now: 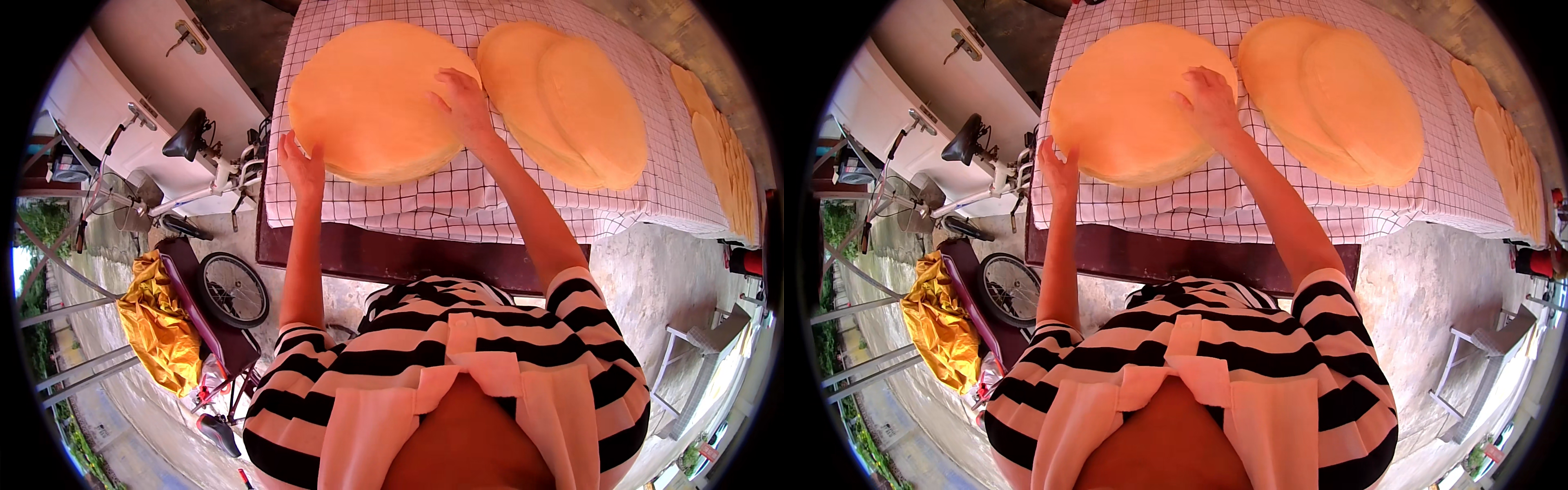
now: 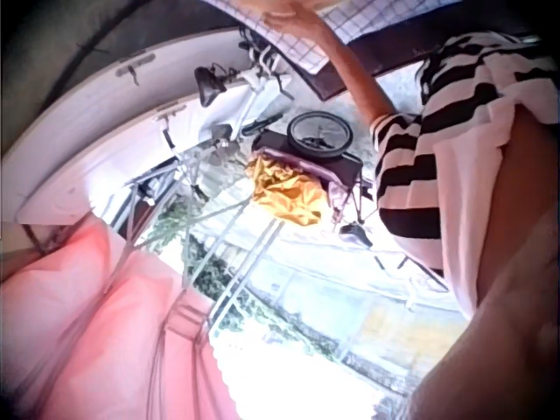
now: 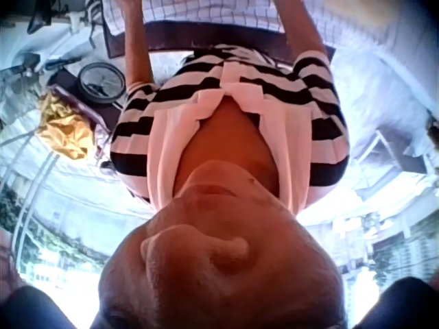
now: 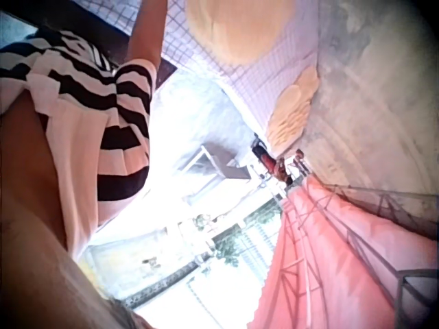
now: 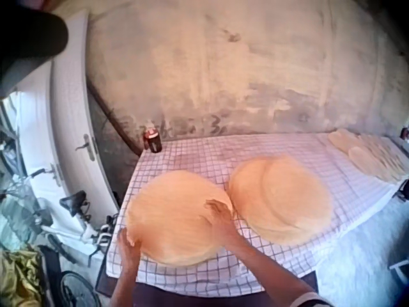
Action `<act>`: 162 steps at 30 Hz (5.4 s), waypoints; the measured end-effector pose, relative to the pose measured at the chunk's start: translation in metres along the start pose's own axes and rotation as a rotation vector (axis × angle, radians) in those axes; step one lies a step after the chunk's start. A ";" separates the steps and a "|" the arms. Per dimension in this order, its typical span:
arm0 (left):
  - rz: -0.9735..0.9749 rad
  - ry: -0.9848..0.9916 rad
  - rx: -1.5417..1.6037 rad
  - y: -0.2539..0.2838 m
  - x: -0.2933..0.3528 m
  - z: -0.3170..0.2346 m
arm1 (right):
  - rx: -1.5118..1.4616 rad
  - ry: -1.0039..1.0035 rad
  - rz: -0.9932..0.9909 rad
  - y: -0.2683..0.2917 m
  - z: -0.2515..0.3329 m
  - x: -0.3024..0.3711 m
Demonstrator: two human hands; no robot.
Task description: The person picks up thin circular dough sheets from a long table and stacks them onto two separate piles on a smaller table.
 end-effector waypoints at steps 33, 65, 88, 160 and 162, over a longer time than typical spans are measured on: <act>0.267 -0.161 -0.526 -0.057 -0.034 0.008 | 0.279 0.689 0.416 -0.075 0.118 0.077; 0.211 -0.388 -0.436 -0.051 -0.079 -0.005 | -0.095 -0.572 -0.220 -0.037 -0.059 0.043; 0.273 -0.769 -0.403 -0.010 0.090 -0.134 | -0.825 -1.283 -1.081 0.237 -0.166 0.129; 0.329 -1.322 0.108 -0.264 0.214 -0.406 | -1.264 -1.426 -0.475 0.316 -0.259 0.165; 0.324 -1.330 0.105 -0.259 0.214 -0.407 | -1.317 -1.398 -0.444 0.318 -0.256 0.159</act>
Point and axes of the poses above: each hand's wrist, its own x-axis away from the middle knuckle, its own y-axis out of the back of the hand, z = x × y, the point moved 2 cm from there along -x, towards the middle knuckle, and after that the axes turned 13 degrees about -z, right-handed, at the moved point
